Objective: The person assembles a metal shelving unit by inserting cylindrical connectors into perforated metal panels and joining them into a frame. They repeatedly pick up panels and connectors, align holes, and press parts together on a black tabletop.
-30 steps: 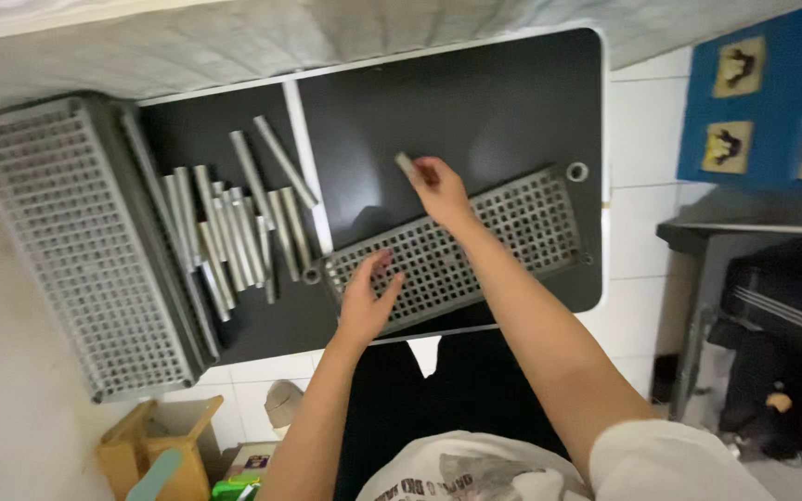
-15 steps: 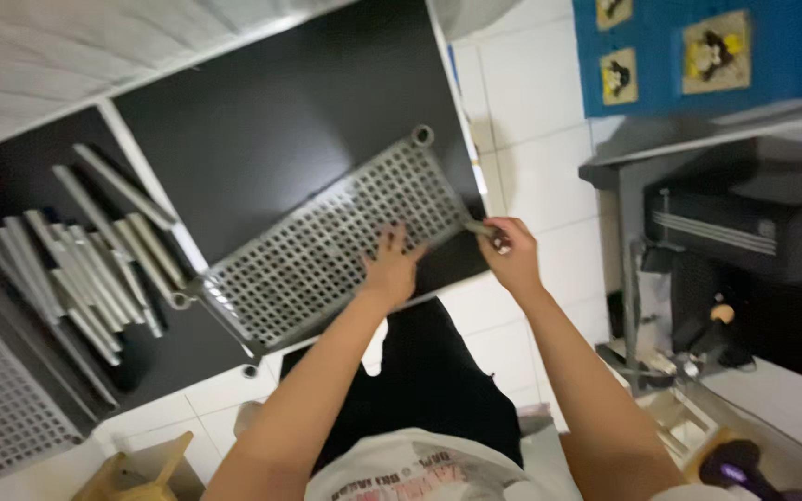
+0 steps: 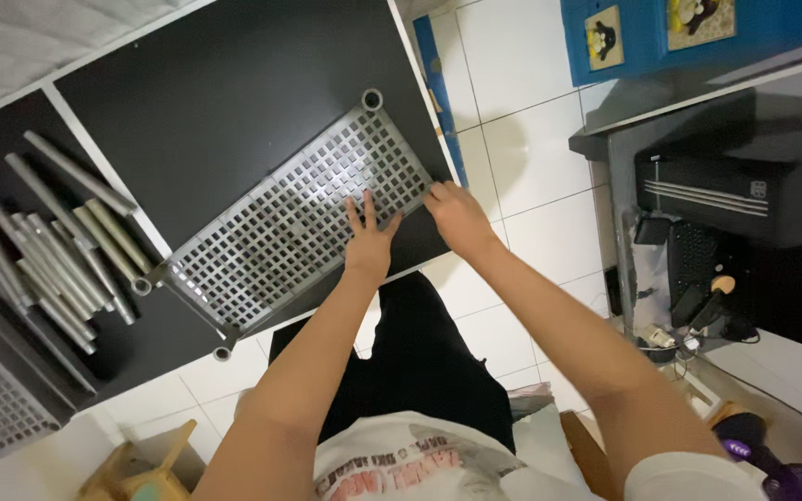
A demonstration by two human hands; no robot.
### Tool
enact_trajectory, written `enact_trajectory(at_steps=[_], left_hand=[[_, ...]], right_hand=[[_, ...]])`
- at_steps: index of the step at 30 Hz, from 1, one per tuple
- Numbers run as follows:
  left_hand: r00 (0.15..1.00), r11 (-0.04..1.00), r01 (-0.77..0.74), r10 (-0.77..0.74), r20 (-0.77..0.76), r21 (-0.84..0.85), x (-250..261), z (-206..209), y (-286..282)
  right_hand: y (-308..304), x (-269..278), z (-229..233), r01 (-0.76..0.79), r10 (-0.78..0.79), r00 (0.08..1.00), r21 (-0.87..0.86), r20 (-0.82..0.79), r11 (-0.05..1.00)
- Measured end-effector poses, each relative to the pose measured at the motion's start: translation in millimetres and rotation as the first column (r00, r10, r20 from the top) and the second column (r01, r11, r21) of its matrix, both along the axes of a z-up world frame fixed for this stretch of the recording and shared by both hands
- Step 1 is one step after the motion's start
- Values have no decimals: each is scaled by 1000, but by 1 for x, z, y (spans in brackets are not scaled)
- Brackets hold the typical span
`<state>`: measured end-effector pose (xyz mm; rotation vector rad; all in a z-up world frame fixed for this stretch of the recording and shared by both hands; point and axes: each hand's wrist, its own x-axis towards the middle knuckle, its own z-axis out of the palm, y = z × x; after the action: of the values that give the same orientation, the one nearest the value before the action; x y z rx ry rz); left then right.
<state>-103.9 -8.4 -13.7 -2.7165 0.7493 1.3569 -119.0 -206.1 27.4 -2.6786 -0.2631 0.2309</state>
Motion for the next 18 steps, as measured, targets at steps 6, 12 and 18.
enact_trajectory(at_steps=[6, 12, 18], left_hand=[[999, 1000, -4, 5, 39, -31, -5, -10, 2], [998, 999, -22, 24, 52, -41, -2, -7, 4], [1000, 1000, -18, 19, 25, -16, 0, -12, 2]], right_hand=[[-8, 14, -21, -203, 174, 971, -176, -165, 963], [-3, 22, -42, -17, -25, 979, -208, -202, 978], [7, 23, -46, 86, -156, 962, -293, -223, 952]])
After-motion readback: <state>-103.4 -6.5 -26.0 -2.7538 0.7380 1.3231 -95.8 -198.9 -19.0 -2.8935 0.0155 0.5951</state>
